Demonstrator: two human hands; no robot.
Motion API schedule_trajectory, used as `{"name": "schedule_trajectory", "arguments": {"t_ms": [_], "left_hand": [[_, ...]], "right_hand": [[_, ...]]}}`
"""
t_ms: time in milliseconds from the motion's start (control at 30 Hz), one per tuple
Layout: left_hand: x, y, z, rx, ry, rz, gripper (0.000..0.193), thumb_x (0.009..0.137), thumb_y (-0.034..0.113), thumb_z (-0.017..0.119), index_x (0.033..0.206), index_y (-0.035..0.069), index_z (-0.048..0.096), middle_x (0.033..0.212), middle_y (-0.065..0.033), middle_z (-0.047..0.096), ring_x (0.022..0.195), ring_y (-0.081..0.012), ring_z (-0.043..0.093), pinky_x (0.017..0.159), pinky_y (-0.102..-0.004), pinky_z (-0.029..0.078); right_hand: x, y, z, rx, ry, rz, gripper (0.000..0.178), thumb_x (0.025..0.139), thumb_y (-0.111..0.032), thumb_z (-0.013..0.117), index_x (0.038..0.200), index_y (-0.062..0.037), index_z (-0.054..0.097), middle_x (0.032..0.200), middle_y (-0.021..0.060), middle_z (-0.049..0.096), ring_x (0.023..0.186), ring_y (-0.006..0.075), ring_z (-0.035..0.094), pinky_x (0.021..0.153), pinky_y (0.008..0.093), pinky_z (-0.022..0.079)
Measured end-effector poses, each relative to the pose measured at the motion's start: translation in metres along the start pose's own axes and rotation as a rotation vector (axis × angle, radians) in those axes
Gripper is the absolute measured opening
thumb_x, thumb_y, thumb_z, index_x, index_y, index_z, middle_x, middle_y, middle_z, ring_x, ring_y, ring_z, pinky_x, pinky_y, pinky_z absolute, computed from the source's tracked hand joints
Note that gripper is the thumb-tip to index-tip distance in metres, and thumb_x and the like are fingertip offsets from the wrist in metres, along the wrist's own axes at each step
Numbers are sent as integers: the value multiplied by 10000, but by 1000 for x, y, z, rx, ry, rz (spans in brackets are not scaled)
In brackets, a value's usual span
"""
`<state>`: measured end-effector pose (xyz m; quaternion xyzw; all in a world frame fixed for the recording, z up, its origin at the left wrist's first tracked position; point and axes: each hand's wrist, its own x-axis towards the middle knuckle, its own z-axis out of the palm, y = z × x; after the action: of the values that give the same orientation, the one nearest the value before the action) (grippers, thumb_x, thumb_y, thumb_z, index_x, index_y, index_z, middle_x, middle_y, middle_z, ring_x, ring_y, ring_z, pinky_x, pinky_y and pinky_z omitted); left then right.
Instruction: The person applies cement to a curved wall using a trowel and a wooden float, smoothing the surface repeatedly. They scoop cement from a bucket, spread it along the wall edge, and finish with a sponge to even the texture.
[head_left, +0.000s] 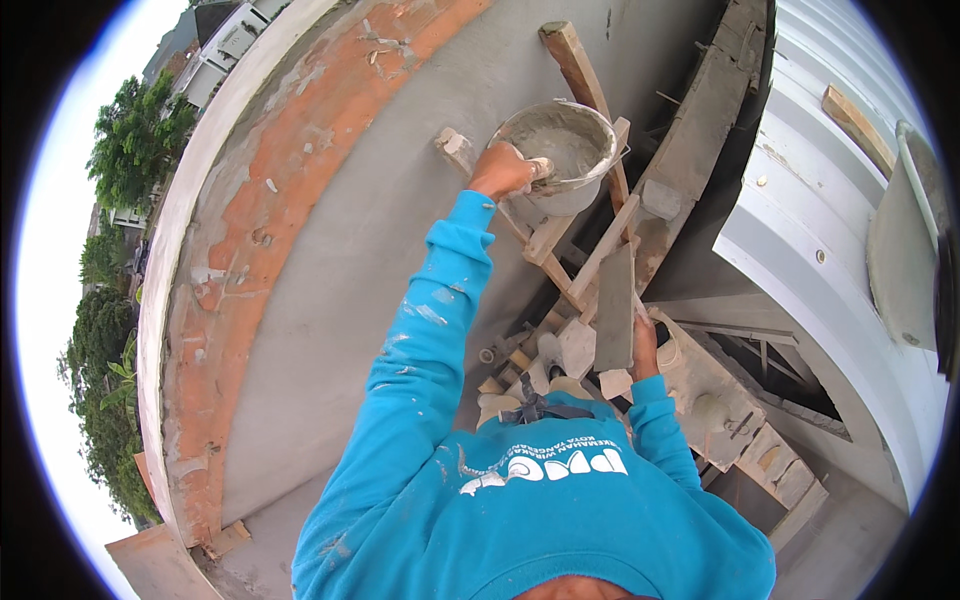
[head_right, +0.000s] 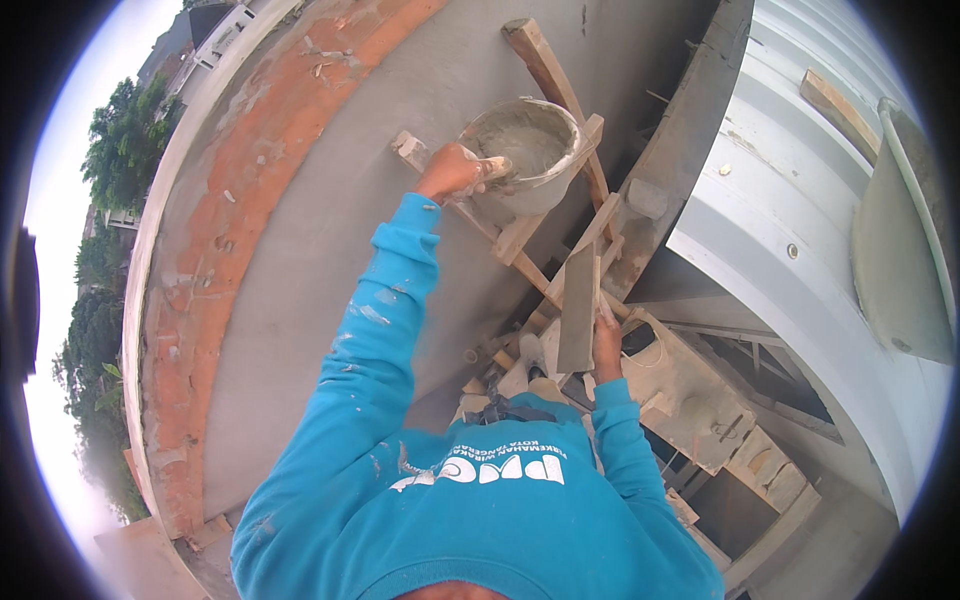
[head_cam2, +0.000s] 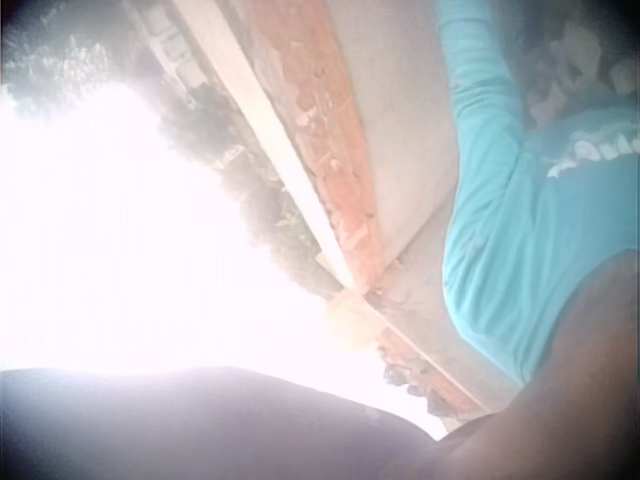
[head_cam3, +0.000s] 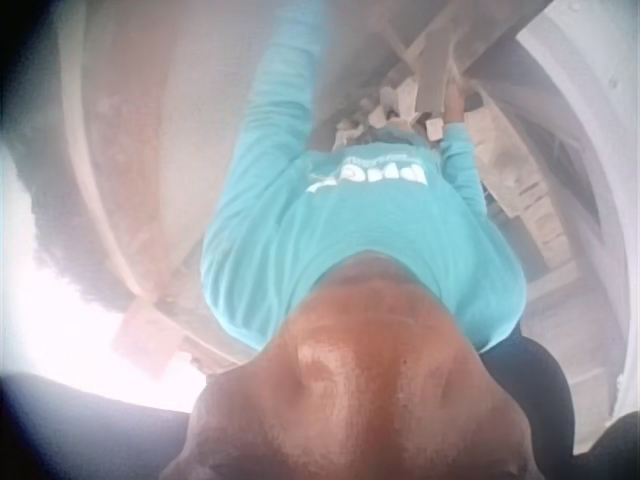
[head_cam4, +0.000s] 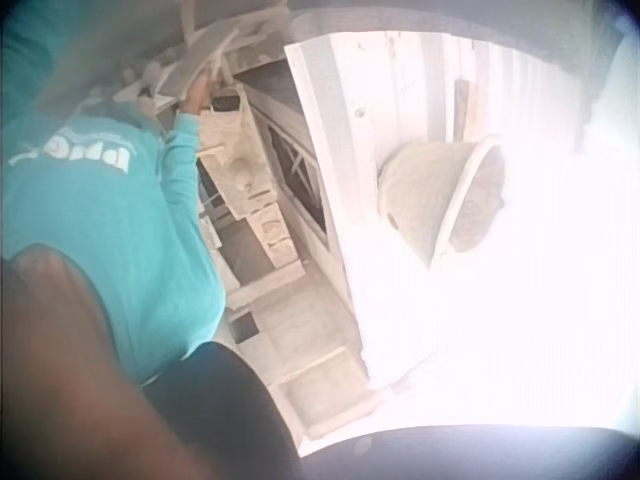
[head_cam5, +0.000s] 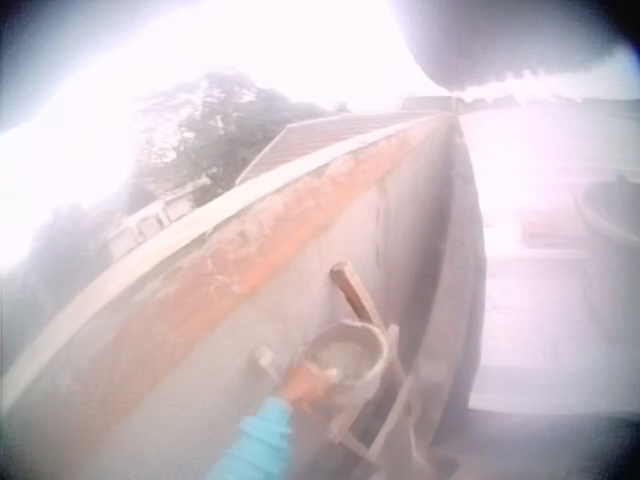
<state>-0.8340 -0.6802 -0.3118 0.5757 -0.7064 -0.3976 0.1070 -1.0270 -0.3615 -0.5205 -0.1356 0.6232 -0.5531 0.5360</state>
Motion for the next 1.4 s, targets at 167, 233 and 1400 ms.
{"name": "schedule_trajectory", "arguments": {"t_ms": [167, 233, 1400], "left_hand": [[-20, -11, -24, -360, -110, -103, 376, 891, 261, 697, 1009, -96, 685, 770, -104, 691, 533, -105, 547, 476, -259, 440], [-30, -10, -29, -405, -104, -116, 373, 897, 250, 691, 1031, -97, 679, 741, -86, 678, 513, -98, 515, 455, -259, 415], [-57, -33, -2, -677, -38, -131, 351, 955, 222, 620, 1188, -39, 645, 756, -62, 630, 555, -72, 481, 450, -213, 366]], "right_hand": [[0, -20, 9, -14, -7, -62, 460, 1006, -238, 381, 1396, -16, 486, 1260, 116, 623, 1075, 226, 646, 907, 345, 525], [-2, -38, 15, 95, -47, -89, 462, 1008, -262, 402, 1392, -19, 486, 1259, 114, 623, 1071, 225, 647, 896, 345, 531], [28, -103, 59, 363, -135, -292, 330, 1010, -165, 438, 1262, 6, 566, 1133, 98, 659, 951, 197, 673, 802, 325, 559]]}}
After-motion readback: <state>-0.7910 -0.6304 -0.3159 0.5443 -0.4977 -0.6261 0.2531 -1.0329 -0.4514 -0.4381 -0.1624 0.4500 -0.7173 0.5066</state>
